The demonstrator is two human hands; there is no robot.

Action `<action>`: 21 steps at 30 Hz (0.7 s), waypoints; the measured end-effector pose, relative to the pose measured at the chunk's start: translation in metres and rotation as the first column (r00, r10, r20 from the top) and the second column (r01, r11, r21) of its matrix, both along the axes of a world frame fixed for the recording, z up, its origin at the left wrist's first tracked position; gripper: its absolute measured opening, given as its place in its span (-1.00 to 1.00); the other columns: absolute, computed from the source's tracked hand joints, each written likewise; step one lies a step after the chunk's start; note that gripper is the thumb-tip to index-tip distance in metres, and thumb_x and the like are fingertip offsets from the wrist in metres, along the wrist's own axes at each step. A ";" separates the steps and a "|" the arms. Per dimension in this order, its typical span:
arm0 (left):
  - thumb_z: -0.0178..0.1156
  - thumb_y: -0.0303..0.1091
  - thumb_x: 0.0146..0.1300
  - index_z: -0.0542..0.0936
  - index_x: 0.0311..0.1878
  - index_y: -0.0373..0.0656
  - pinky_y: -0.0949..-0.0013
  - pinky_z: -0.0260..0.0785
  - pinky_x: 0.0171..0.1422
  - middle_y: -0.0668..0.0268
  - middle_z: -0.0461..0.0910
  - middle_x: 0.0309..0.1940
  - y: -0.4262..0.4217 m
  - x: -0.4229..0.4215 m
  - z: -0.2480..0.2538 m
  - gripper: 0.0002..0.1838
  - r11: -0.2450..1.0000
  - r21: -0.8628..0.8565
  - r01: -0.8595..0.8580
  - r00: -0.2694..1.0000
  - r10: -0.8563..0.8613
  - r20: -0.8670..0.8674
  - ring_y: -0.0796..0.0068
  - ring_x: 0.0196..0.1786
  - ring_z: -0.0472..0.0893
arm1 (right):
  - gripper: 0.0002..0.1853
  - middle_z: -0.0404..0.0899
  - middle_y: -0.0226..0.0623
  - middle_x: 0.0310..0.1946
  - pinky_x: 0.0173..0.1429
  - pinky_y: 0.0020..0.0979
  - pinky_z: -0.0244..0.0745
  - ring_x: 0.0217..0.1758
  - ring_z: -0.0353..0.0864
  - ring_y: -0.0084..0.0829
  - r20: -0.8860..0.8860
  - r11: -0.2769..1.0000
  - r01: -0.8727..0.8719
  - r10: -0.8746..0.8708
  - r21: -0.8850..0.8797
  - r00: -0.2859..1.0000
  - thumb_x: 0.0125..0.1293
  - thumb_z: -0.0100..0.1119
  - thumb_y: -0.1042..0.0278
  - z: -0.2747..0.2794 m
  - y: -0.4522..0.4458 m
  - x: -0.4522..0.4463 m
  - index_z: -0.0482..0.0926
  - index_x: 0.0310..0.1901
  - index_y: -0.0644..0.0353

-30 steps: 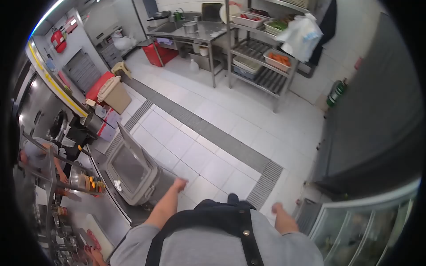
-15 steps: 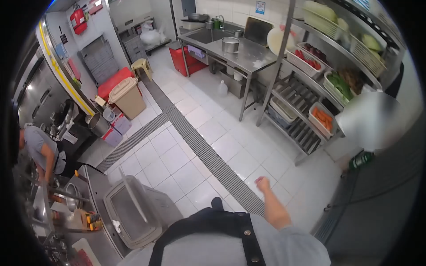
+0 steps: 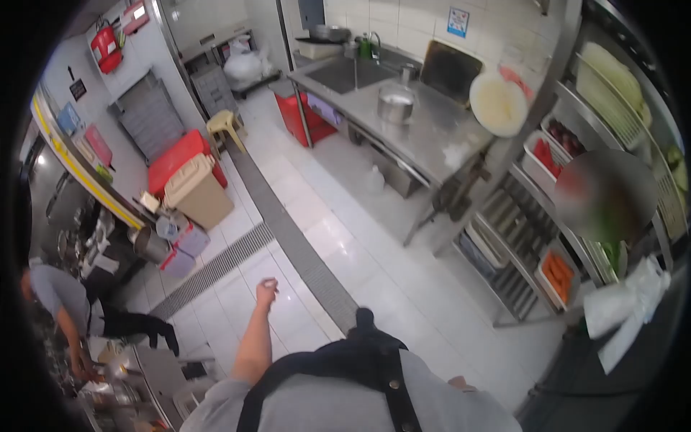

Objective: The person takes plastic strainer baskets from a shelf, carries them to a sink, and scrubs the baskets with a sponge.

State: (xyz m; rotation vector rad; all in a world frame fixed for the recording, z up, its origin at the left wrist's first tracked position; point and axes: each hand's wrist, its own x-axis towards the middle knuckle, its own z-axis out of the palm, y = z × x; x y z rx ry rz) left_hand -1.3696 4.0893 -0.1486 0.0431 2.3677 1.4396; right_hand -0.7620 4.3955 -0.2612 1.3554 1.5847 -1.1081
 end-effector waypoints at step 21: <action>0.16 -0.22 0.21 0.59 -0.43 -0.27 0.20 0.39 -0.35 0.17 0.59 -0.53 -0.044 -0.321 -0.071 -0.73 0.738 -0.455 0.499 0.737 -0.086 0.670 0.30 -0.42 0.57 | -0.82 0.55 -0.30 -0.72 -0.59 -0.41 0.40 -0.70 0.51 -0.50 -0.628 0.885 0.216 0.103 0.412 0.772 0.16 0.27 0.37 0.061 0.336 -0.752 0.62 -0.54 0.25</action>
